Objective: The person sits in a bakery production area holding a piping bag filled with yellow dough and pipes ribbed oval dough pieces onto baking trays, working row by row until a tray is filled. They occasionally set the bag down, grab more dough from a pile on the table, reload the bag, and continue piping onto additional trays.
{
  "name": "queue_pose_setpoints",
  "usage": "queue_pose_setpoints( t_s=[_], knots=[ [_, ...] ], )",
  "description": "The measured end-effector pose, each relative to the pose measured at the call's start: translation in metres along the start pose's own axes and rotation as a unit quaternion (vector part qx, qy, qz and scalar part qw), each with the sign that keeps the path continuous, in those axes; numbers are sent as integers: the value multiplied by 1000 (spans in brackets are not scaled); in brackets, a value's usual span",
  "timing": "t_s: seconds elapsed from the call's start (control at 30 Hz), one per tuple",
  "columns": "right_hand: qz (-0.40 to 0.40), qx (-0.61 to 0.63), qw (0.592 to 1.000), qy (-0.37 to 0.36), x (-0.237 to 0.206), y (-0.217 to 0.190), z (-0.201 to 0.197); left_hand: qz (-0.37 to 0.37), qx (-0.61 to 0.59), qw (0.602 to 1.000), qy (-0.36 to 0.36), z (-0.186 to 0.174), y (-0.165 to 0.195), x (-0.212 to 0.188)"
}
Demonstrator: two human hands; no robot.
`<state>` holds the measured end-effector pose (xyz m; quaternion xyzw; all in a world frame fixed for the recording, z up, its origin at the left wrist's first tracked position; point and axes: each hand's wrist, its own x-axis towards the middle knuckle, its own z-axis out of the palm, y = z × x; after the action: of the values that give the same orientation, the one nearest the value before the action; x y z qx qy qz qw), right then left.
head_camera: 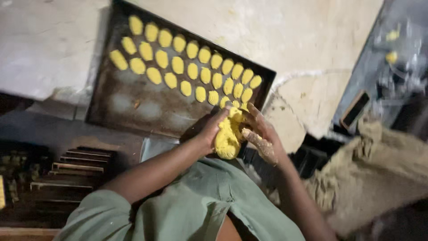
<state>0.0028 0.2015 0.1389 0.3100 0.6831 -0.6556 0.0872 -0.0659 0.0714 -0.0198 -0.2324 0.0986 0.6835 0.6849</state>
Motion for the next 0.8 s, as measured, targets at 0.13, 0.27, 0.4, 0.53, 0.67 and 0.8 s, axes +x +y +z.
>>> queue_pose_setpoints(
  t_s=[0.13,0.27,0.4,0.53,0.67,0.8],
  knots=[
    [-121,31,990,-69,-14,11,12,145,71,987,-15,12,9,-3],
    [-264,-414,871,22,-14,20,8,127,37,991,-37,25,11,-23],
    [-298,-385,873,-23,-8,-3,11,155,48,987,8,58,-1,-53],
    [-357,-290,888,-5,-13,-31,42,208,-11,978,-17,90,20,-91],
    [-453,-240,858,-32,3,-39,91,296,-92,942,-129,89,47,-110],
    [-414,-233,879,-36,72,-55,149,309,-215,917,-130,48,62,-113]
  ],
)
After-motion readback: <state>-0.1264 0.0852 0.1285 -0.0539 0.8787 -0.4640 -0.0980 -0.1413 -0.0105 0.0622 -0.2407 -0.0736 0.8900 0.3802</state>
